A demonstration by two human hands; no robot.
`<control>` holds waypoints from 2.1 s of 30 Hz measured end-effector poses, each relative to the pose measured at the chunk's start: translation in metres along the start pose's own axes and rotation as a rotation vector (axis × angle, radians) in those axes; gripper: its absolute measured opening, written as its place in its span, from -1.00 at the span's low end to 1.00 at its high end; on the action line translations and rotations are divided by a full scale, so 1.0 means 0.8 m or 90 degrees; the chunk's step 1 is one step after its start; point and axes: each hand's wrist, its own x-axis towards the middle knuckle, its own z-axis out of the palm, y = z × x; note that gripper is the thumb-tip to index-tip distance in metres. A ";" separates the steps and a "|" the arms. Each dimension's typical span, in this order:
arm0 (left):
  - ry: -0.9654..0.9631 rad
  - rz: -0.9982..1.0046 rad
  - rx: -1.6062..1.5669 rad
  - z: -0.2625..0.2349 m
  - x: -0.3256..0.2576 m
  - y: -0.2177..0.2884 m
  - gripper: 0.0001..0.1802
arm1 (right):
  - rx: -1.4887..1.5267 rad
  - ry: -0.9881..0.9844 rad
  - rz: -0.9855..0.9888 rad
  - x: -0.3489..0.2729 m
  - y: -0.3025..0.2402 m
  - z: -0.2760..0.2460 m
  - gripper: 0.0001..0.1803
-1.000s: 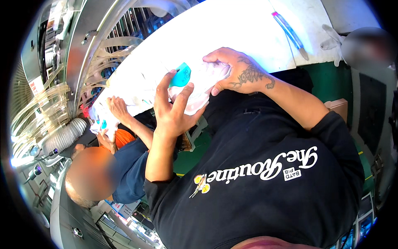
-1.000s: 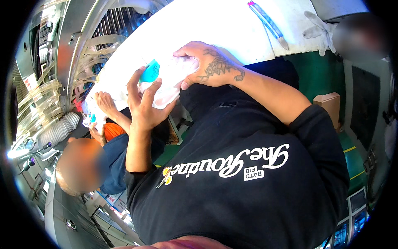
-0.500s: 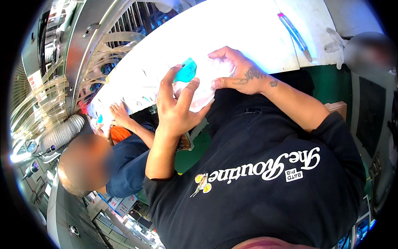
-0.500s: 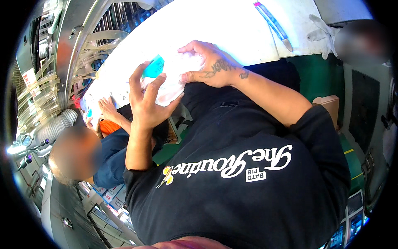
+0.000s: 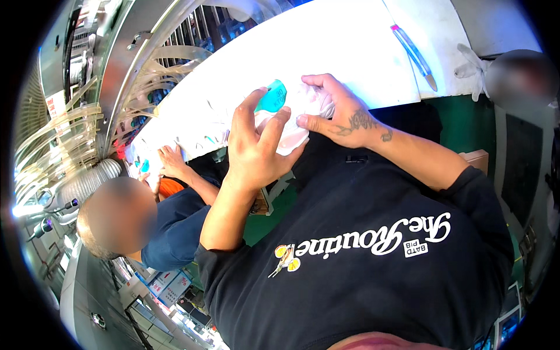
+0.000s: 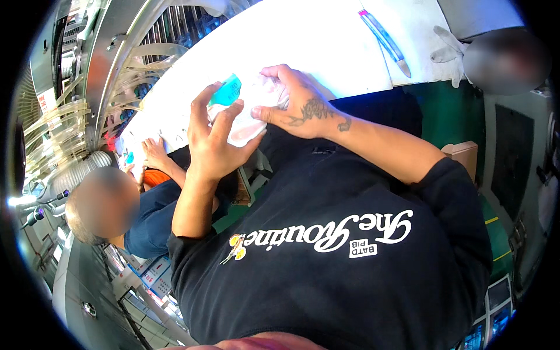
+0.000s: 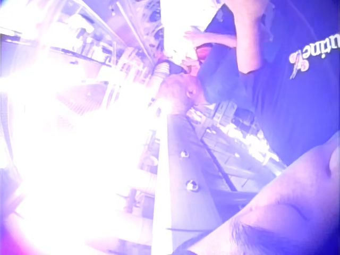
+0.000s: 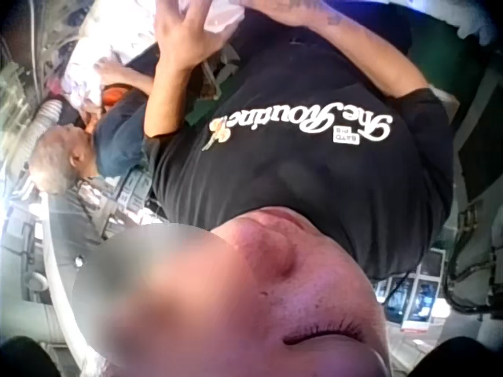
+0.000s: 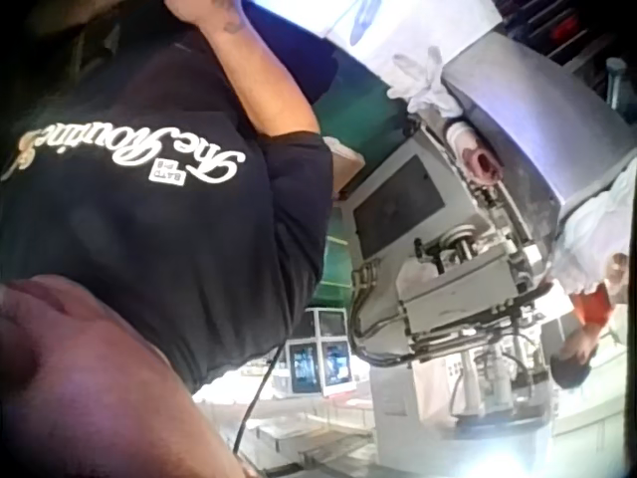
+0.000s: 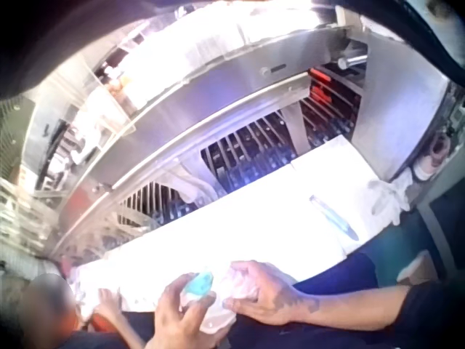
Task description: The person assembles a white sneaker by hand, inserting a teal insole into the shoe and using a blue marker to apply a substance to the interior. The person repeatedly handles the shoe and insole, adjusting their fit and applying the marker to different areas of the shoe's interior.
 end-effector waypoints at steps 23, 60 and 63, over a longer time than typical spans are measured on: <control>0.045 0.017 -0.008 0.009 0.032 0.046 -0.30 | 0.021 -0.037 0.087 0.004 0.015 -0.060 -0.34; -0.016 -0.074 0.091 0.139 0.069 0.004 0.20 | 0.770 0.201 0.116 0.030 -0.003 -0.105 -0.58; 0.027 -0.049 0.055 0.143 0.055 0.001 0.17 | 0.766 0.246 0.131 0.031 -0.018 -0.129 -0.56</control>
